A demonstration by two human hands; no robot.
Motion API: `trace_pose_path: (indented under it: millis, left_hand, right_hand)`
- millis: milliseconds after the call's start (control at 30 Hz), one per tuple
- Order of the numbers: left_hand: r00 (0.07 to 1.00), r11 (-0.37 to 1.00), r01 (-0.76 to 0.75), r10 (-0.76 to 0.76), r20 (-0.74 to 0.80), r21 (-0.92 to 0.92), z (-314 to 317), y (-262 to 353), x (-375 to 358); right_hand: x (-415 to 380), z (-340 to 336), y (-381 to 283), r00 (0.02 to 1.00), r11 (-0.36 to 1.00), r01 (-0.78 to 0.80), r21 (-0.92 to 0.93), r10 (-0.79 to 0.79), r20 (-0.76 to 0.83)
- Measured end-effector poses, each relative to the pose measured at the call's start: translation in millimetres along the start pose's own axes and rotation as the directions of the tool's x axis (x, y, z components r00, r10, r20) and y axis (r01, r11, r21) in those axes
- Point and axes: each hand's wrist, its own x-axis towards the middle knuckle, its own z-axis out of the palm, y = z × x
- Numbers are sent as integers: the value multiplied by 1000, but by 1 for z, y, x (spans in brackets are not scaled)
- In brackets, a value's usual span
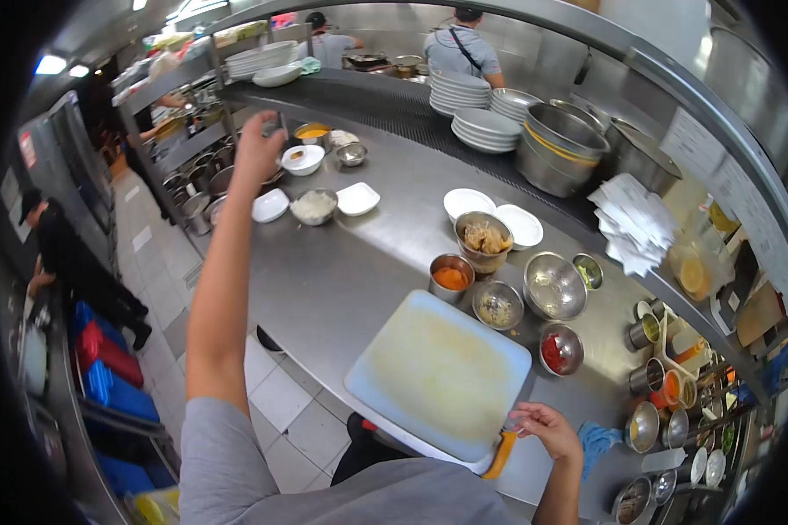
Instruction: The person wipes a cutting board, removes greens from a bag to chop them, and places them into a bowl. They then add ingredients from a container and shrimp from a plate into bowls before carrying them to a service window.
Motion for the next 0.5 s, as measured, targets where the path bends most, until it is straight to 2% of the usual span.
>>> trace_pose_path:
  millis: [67,200,233,267,300,333,400,433,500]
  left_hand:
    - [990,983,-128,135,-50,129,21,-46,72]
    - [975,914,-195,220,-31,355,74,-125,181]
    - [997,940,-71,67,24,334,80,-121,193]
    - [996,912,-36,1,87,408,84,-122,206]
    - [922,435,-386,174,345,813,112,-203,250]
    - [755,-273,-499,329,567,822,138,-276,291]
    - [828,-207,-546,15,560,812,167,-332,337]
    - [875,41,-451,218,432,892,183,-349,343]
    - [948,507,-315,200,246,802,169,-315,334]
  right_hand:
    - [25,17,-6,995,1000,-3,-10,2,-101]
    - [48,55,-29,959,998,-3,62,20,-282]
    - [51,64,-35,952,999,-28,46,41,-303]
    - [50,71,-37,938,998,-51,37,60,-340]
    - [51,74,-30,936,998,-58,4,56,-346]
    - [53,75,-20,932,997,-67,-28,53,-359]
    - [55,87,-13,923,994,-97,-50,71,-379]
    - [58,94,-9,920,993,-113,-23,96,-381]
    - [64,102,-2,922,993,-118,-1,109,-373]
